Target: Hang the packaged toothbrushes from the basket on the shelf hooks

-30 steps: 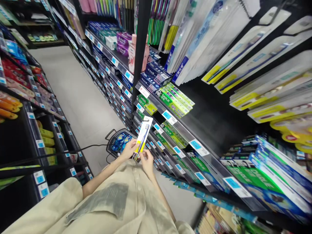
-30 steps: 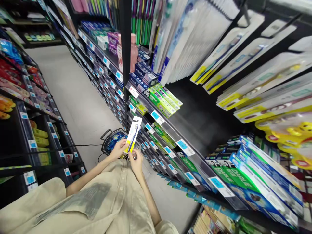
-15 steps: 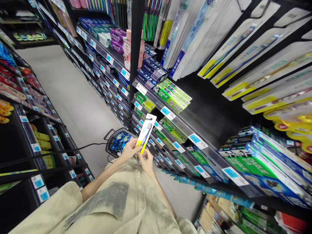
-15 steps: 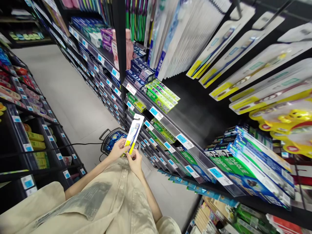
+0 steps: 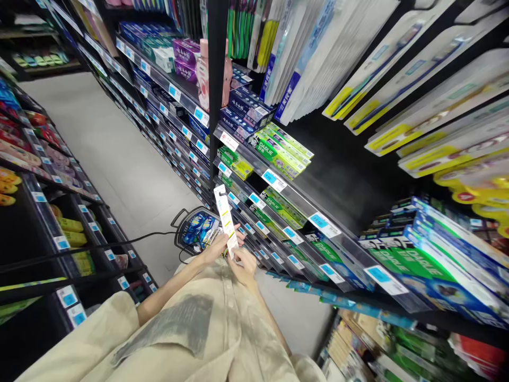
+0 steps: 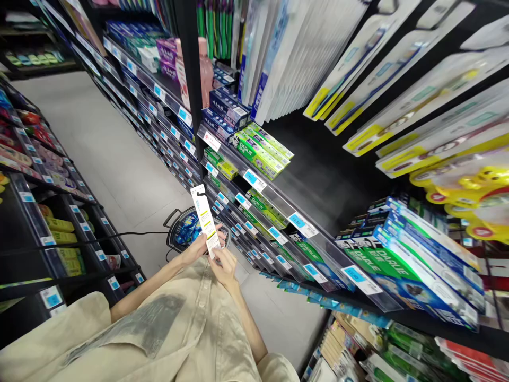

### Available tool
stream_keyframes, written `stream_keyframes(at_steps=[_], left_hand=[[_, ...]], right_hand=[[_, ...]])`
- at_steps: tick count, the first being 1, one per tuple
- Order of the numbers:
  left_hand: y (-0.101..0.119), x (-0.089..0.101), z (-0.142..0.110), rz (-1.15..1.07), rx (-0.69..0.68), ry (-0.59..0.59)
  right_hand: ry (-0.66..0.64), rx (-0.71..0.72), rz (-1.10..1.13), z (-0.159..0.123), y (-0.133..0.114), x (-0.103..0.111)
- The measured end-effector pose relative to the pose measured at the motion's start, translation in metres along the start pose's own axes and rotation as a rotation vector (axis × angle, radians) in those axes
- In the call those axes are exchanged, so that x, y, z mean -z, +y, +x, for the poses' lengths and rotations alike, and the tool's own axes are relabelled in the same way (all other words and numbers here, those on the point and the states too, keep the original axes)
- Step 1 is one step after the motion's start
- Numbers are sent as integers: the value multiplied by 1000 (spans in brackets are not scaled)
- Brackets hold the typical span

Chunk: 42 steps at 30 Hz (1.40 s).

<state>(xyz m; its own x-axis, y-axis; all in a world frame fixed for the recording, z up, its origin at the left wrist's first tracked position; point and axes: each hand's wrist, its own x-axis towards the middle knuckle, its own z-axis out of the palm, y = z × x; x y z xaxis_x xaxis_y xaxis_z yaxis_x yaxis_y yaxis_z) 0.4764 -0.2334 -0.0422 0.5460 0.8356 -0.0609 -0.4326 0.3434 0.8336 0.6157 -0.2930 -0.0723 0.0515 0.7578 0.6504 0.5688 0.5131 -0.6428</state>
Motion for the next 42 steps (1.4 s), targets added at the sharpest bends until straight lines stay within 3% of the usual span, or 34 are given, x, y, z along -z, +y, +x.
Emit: stream_keyframes(at_steps=[4, 10, 14, 17, 20, 25, 35, 42], left_hand=[[2, -2, 0, -152, 12, -58], [5, -1, -2, -195, -3, -70], [1, 4, -4, -76, -69, -8], [1, 6, -4, 64, -124, 117], [6, 4, -1, 141, -118, 232], [11, -1, 0, 191, -117, 317], [13, -4, -6, 313, -120, 346], [12, -10, -6, 437, -114, 286]], right_hand=[[-27, 117, -8, 3, 1, 1], [-57, 133, -8, 7, -5, -1], [-34, -11, 18, 2, -6, -4], [-44, -176, 64, 2, -8, -3], [-106, -363, 153, 6, -13, -1], [-123, -585, 323, 10, -17, -1], [-118, -749, 531, 2, -11, -5], [17, -844, 735, 2, -10, -8]])
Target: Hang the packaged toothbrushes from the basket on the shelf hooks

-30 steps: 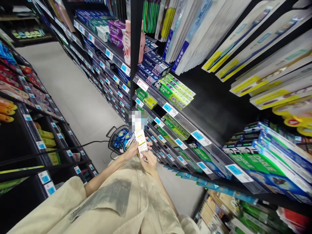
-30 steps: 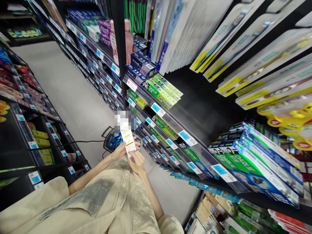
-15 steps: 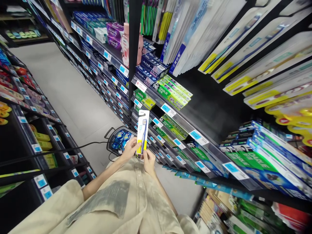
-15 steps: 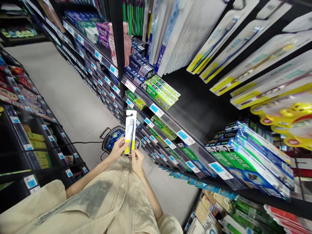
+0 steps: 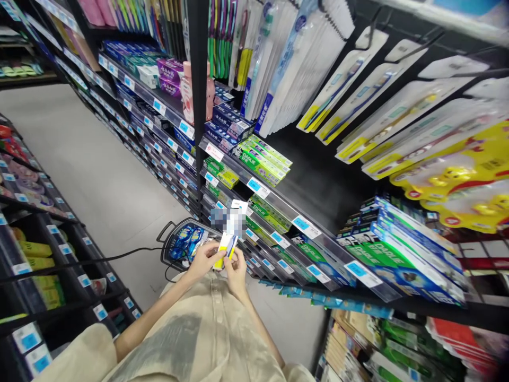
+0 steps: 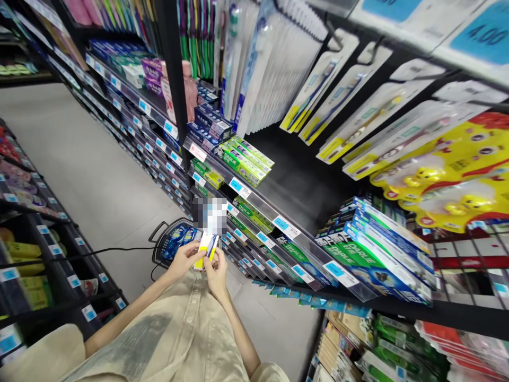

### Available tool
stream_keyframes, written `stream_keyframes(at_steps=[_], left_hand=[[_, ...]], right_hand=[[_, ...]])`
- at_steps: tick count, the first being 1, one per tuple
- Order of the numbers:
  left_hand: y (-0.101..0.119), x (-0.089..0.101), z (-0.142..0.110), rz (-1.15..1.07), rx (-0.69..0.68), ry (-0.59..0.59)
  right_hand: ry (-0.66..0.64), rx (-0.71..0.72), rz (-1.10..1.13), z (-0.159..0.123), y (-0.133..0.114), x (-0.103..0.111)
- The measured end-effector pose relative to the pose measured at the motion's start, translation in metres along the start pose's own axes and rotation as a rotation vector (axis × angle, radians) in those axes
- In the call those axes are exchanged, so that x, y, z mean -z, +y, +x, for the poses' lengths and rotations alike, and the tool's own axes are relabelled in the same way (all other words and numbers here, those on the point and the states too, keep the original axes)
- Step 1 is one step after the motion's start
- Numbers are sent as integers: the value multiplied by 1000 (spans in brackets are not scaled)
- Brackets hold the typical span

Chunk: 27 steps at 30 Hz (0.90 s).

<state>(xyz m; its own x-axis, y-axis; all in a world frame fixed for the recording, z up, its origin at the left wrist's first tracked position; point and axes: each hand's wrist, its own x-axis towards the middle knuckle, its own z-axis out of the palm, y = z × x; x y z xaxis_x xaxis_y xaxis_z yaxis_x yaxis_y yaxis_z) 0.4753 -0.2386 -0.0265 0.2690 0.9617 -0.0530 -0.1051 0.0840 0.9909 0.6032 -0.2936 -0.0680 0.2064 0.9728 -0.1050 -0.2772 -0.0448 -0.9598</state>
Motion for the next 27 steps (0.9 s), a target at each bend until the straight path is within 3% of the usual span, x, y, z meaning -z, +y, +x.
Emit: stream_keyframes(at_steps=[7, 12, 15, 18, 23, 27], left_hand=[[-17, 1, 3, 87, 16, -26], [-25, 0, 8, 121, -36, -100], [-26, -5, 7, 139, -76, -149], [-25, -8, 6, 124, -69, -186], [-26, -6, 2, 121, 20, -243], [-28, -4, -3, 67, 107, -211]], right_hand=[[139, 196, -116, 6, -9, 3], [362, 374, -183, 26, -23, 20], [457, 456, -275, 33, -39, 32], [441, 520, -329, 36, -60, 37], [456, 583, -336, 52, -96, 35], [509, 635, -382, 75, -129, 33]])
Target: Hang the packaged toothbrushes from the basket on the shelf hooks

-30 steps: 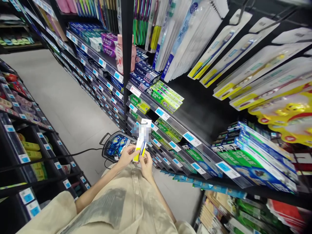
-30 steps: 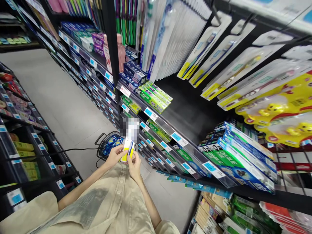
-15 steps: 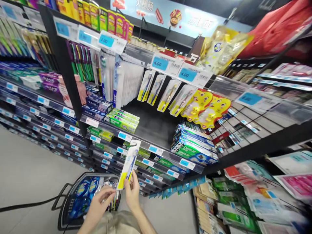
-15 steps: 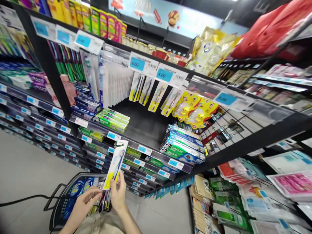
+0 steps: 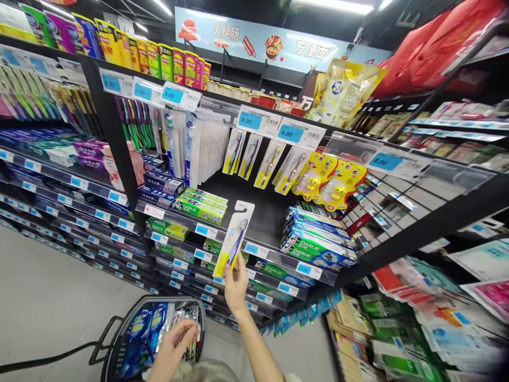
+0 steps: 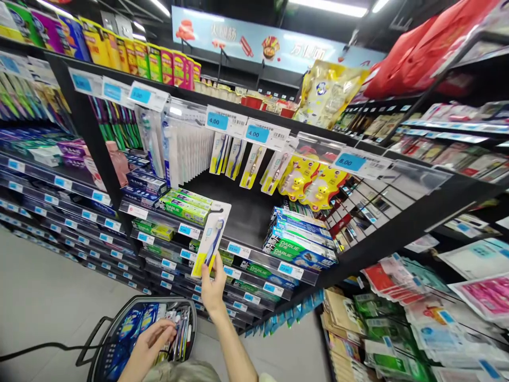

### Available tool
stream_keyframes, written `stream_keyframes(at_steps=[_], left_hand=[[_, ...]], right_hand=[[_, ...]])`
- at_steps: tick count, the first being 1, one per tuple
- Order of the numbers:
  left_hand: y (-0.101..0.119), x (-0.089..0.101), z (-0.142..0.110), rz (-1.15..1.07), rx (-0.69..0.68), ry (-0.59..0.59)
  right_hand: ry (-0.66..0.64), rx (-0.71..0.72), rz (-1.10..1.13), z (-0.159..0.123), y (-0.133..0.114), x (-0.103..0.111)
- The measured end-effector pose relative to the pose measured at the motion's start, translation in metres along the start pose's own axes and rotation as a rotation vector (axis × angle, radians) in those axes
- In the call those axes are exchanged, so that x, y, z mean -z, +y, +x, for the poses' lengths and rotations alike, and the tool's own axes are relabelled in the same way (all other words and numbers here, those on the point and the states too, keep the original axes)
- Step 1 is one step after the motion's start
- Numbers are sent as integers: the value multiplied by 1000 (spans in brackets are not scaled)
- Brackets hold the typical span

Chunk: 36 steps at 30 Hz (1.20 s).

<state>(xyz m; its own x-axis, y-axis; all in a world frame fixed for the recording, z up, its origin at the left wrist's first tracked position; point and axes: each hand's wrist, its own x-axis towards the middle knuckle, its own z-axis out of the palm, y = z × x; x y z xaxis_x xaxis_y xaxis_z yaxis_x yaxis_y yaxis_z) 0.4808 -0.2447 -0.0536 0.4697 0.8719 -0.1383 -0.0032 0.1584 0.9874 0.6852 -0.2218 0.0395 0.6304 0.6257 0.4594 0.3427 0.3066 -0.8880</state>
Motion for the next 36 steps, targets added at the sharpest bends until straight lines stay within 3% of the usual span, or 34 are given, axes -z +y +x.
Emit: stream_keyframes(at_steps=[9, 13, 18, 22, 31, 36], left_hand=[[25, 2, -8, 18, 56, 20], [21, 7, -14, 26, 30, 47], [8, 11, -20, 1, 26, 73], [9, 10, -20, 7, 33, 85], [11, 8, -19, 3, 21, 67], [7, 9, -16, -5, 26, 40]], right_hand=[[-67, 176, 104, 106, -59, -34], [-87, 245, 183, 138, -82, -46], [-139, 283, 231, 160, -103, -57], [-174, 310, 229, 172, -112, -66], [-197, 259, 266, 183, -108, -82], [-217, 253, 323, 205, -105, -93]])
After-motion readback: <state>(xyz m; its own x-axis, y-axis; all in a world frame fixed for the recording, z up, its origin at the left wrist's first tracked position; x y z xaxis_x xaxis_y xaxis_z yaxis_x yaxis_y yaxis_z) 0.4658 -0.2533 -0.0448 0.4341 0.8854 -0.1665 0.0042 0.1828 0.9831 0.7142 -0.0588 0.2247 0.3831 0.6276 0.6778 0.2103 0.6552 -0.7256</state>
